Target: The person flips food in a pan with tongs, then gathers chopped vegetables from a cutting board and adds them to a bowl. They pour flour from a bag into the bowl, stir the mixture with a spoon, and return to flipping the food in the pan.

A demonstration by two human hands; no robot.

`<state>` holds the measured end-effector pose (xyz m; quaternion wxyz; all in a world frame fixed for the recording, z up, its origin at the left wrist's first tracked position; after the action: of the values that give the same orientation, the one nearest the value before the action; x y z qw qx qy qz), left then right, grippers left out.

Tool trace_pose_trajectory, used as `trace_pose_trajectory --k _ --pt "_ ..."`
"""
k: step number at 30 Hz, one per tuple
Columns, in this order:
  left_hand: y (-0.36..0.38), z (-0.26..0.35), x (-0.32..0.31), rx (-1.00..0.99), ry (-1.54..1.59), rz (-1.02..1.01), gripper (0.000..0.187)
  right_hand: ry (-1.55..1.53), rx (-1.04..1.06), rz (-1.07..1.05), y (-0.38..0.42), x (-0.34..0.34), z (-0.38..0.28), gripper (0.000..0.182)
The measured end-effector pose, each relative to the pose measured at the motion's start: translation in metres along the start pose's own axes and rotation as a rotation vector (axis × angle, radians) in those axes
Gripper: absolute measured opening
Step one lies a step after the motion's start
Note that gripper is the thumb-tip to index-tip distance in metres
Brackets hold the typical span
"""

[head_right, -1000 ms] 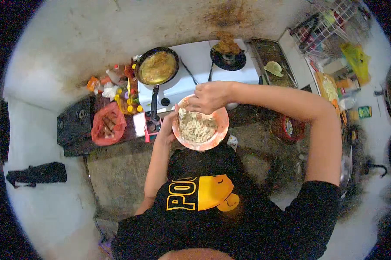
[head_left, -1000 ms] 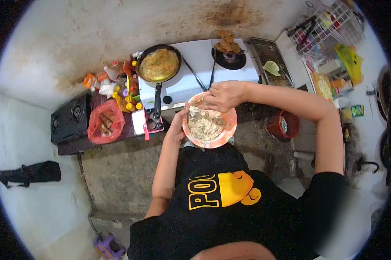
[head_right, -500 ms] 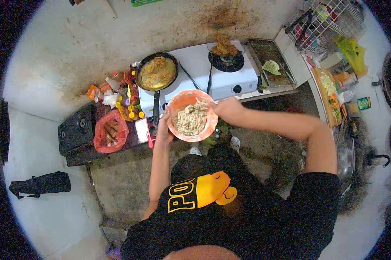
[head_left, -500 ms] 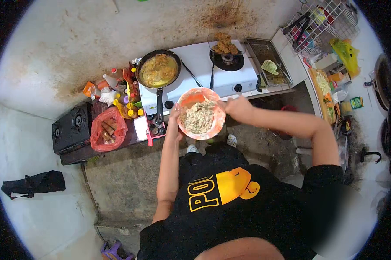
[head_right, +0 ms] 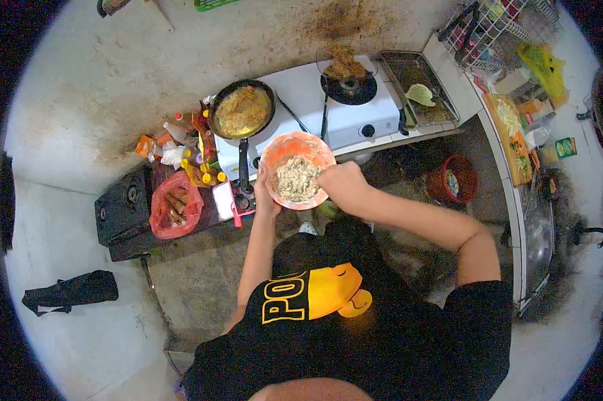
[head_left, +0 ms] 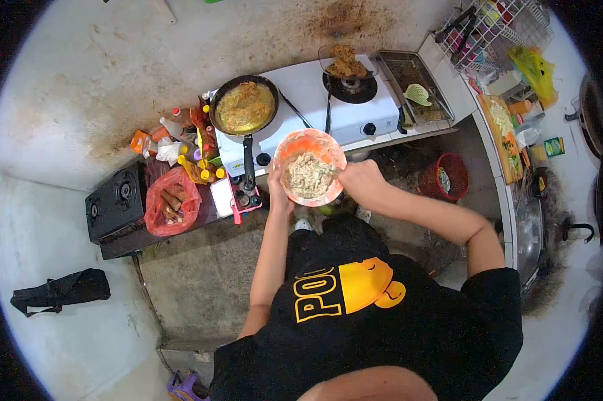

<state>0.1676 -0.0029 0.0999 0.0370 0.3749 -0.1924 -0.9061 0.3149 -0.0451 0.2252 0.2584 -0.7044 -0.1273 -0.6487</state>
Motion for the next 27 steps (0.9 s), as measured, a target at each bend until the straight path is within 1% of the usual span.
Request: trace_pose_trajectory --k 1,2,4,5,6,8,10,12,14,15,16,18,19,20,22,23,25,26,27 --pt "0.003 0.003 -0.002 0.003 -0.014 0.038 0.055 0.015 0.122 -0.009 -0.001 0.003 -0.002 0.008" --pt "0.005 0.006 -0.007 0.002 -0.011 0.038 0.055 0.017 0.124 -0.011 -0.003 0.009 -0.001 0.008" --pt "0.005 0.014 -0.011 -0.055 -0.005 0.096 0.036 0.185 0.268 -0.012 -0.009 0.022 -0.005 0.016" --pt "0.002 0.014 -0.01 -0.055 0.001 0.098 0.036 0.259 0.396 0.03 -0.01 0.016 0.0 0.036" --pt "0.0 0.015 -0.011 -0.069 -0.039 0.071 0.036 0.291 0.436 -0.032 -0.014 0.013 0.005 0.035" --pt "0.001 0.017 -0.011 -0.083 -0.074 0.053 0.037 0.28 0.576 0.024 -0.02 0.011 0.013 0.021" --pt "0.008 0.025 -0.016 -0.138 -0.107 0.035 0.038 0.308 0.562 0.055 -0.03 0.01 0.02 0.019" --pt "0.008 0.025 -0.01 -0.147 -0.104 0.039 0.039 0.33 0.544 0.084 -0.035 0.004 0.026 0.018" --pt "0.012 0.029 -0.01 -0.152 -0.054 0.04 0.038 0.304 0.447 0.086 -0.039 -0.006 0.036 0.025" --pt "0.013 0.031 -0.008 -0.182 -0.064 0.061 0.037 0.242 0.359 -0.048 -0.037 -0.009 0.035 0.038" --pt "0.012 0.032 -0.006 -0.192 -0.061 0.068 0.037 0.241 0.371 -0.043 -0.032 -0.012 0.028 0.038" --pt "0.009 0.036 0.006 -0.275 -0.04 0.152 0.036 0.111 0.122 -0.17 -0.019 -0.027 0.028 0.039" --pt "0.008 0.038 0.007 -0.298 -0.006 0.161 0.034 0.001 -0.072 -0.221 -0.012 -0.032 0.027 0.024" --pt "0.008 0.036 0.008 -0.295 -0.007 0.167 0.034 -0.003 -0.07 -0.227 -0.006 -0.037 0.018 0.024" --pt "0.012 0.042 0.004 -0.394 -0.014 0.199 0.033 -0.307 -0.421 -0.218 0.01 -0.058 0.017 0.016" --pt "0.007 0.038 0.009 -0.377 0.037 0.171 0.031 -0.456 -0.55 -0.265 0.018 -0.074 0.016 0.018" --pt "0.006 0.034 0.007 -0.354 0.048 0.165 0.032 -0.615 -0.548 -0.256 0.022 -0.087 0.009 0.019" --pt "0.005 0.031 0.006 -0.335 0.068 0.161 0.034 -0.67 -0.544 -0.269 0.024 -0.094 0.007 0.028" --pt "0.003 0.025 0.006 -0.326 0.06 0.155 0.034 -0.674 -0.556 -0.265 0.022 -0.084 0.003 0.028"
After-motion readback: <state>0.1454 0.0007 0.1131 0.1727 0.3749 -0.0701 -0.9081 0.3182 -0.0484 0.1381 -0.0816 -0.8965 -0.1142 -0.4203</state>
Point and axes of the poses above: each hand's wrist, its own y-axis away from the middle knuckle, its own x-axis out of the back of the hand, z = x × y, the point moved 6 cm from there along -y, towards the middle knuckle, and after that the axes turned 11 degrees about z, right-handed, at the moved point
